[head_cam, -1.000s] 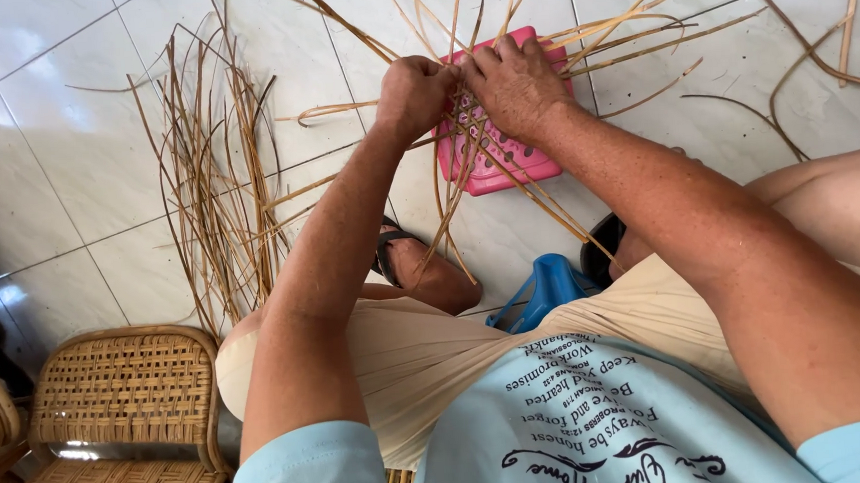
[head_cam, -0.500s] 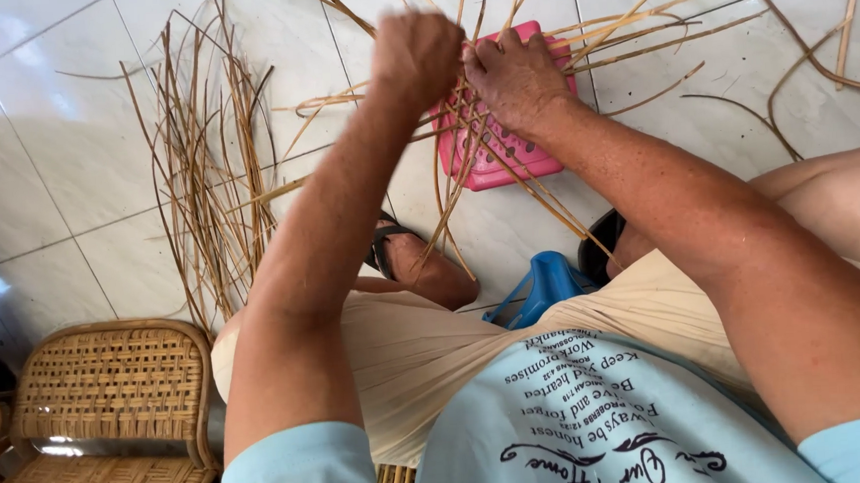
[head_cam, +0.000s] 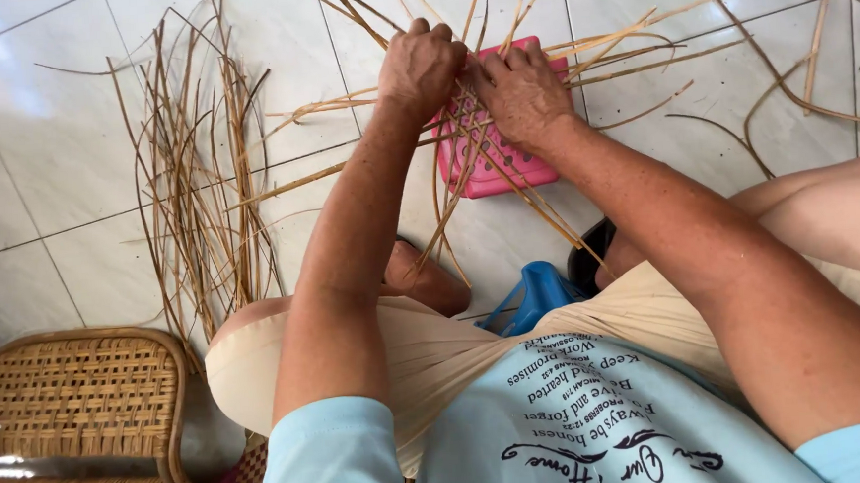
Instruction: Weaving rattan strips through a plastic frame to construct a basket base
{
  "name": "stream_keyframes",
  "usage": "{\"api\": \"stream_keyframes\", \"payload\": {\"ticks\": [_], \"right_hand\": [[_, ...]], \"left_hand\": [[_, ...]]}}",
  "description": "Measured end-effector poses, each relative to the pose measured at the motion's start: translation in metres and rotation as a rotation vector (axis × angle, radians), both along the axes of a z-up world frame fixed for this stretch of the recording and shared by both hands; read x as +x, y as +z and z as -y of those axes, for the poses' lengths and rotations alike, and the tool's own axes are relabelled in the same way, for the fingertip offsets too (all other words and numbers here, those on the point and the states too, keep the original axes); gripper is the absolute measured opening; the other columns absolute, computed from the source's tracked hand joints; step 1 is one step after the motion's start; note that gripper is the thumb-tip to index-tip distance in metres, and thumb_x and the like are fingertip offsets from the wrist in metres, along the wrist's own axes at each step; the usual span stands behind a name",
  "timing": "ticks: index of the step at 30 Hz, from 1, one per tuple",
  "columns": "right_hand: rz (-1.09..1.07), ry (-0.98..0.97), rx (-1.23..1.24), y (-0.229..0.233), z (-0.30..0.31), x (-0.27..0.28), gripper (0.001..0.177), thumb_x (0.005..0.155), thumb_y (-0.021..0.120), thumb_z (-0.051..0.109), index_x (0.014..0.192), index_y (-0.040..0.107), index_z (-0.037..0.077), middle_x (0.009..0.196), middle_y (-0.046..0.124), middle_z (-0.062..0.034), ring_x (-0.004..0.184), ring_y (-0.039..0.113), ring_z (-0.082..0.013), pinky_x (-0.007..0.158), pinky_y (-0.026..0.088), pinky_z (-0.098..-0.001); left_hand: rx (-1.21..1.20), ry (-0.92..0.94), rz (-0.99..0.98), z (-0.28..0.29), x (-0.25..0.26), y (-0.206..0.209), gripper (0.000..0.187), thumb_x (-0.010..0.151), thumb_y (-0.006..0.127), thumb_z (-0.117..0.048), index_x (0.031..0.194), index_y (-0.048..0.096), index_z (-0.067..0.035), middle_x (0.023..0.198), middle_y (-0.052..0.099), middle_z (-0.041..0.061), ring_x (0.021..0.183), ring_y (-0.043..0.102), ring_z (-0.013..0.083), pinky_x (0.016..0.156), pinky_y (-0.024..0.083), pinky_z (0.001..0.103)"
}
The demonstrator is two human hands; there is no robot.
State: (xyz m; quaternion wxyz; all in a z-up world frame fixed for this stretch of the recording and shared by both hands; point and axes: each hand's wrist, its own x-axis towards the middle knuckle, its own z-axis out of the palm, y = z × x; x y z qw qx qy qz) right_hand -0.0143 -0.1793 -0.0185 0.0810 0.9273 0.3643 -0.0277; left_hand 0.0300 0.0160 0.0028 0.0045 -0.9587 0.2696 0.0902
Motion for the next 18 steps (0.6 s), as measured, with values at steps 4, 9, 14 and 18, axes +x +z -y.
{"api": "stream_keyframes", "payload": {"ticks": [4,9,14,18], "right_hand": [[-0.093,-0.002,-0.052,0.008,-0.001,0.002,0.077,0.091,0.058,0.026,0.164,0.038,0.01,0.131,0.06,-0.0135,0.118,0.056,-0.0373,0.115,0.03,-0.0569],[-0.133,-0.011,-0.062,0.006,-0.001,0.002,0.09,0.084,0.069,0.033,0.165,0.036,0.013,0.133,0.06,-0.0121,0.123,0.054,-0.0353,0.117,0.029,-0.0577],[-0.112,-0.001,-0.116,0.014,-0.002,0.001,0.081,0.091,0.06,0.035,0.165,0.035,0.012,0.137,0.06,-0.0143,0.123,0.055,-0.036,0.114,0.031,-0.0564],[-0.029,0.006,-0.02,0.012,0.0,-0.003,0.074,0.08,0.066,0.026,0.151,0.049,0.014,0.122,0.059,-0.0146,0.105,0.057,-0.0327,0.092,0.047,-0.0454]], "left_hand": [[0.033,-0.072,-0.053,0.003,0.013,0.006,0.025,0.091,0.081,-0.03,0.107,0.077,-0.012,0.099,0.069,0.008,0.096,0.061,0.027,0.081,0.059,0.043],[0.015,0.093,-0.084,0.003,0.015,-0.01,0.016,0.096,0.073,-0.023,0.108,0.076,-0.014,0.096,0.068,0.008,0.092,0.061,0.0262,0.074,0.059,0.041],[0.117,0.218,-0.183,0.021,0.02,0.014,0.023,0.094,0.077,-0.022,0.113,0.071,-0.011,0.104,0.064,0.009,0.093,0.06,0.0205,0.083,0.061,0.037],[-0.291,0.078,-0.074,0.031,0.026,0.013,0.019,0.089,0.075,-0.009,0.106,0.079,-0.016,0.107,0.064,0.007,0.093,0.063,0.0318,0.075,0.058,0.051]]}}
